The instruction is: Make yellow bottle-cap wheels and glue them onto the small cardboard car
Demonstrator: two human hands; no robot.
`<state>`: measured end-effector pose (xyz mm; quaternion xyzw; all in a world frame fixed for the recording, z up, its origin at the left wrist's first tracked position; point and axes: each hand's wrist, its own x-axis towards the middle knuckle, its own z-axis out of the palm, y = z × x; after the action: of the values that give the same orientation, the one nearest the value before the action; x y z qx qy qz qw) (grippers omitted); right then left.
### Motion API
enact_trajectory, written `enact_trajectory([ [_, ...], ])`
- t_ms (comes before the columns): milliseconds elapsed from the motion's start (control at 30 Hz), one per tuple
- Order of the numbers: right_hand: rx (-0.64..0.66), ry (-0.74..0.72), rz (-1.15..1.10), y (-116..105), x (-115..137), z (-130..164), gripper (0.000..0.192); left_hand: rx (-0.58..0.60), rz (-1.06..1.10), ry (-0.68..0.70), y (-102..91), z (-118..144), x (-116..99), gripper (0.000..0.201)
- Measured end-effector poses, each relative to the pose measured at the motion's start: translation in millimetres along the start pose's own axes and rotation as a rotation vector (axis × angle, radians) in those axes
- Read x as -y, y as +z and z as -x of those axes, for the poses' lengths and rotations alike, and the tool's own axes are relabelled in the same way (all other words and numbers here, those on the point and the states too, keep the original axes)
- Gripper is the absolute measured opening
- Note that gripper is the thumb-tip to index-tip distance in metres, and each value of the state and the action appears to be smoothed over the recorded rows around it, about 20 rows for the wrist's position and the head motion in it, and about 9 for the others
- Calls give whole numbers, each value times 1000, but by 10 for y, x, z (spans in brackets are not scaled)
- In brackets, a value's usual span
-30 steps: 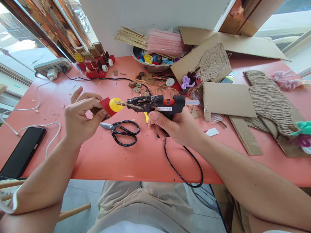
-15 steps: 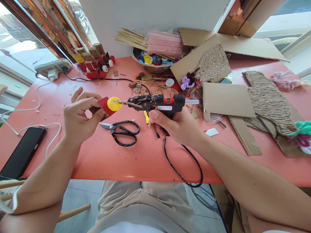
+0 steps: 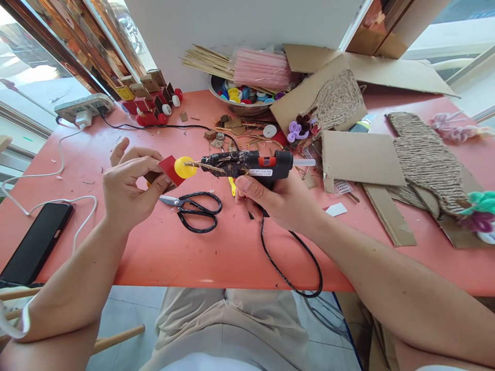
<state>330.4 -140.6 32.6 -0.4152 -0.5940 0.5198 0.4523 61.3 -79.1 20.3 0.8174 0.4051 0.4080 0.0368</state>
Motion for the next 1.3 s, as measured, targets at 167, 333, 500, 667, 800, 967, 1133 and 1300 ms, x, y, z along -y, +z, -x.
enact_trajectory([
  [167, -23, -28, 17, -5, -30, -13, 64, -3, -8, -3, 5, 13, 23, 18],
  [333, -19, -19, 14, -7, -30, -15, 63, -26, 9, -8, 3, 9, 26, 19],
  [500, 2, 0, 2, 2, -12, -10, 64, -15, 13, -20, 2, 3, 37, 20],
  [667, -1, -2, 8, 7, -7, -8, 65, -37, 7, -23, 13, 9, 44, 20],
  [800, -7, -3, 3, 6, -1, -6, 64, -26, -19, -30, 14, 8, 34, 20],
  [967, -17, -3, 12, 8, 2, -6, 66, -49, -19, 8, 21, 6, 10, 21],
  [1133, -20, 4, 4, 14, 2, -7, 65, -46, -27, 12, 21, 7, 15, 20],
  [1300, -24, 9, -19, 11, 6, -6, 65, -44, -16, 12, 27, 11, 30, 19],
])
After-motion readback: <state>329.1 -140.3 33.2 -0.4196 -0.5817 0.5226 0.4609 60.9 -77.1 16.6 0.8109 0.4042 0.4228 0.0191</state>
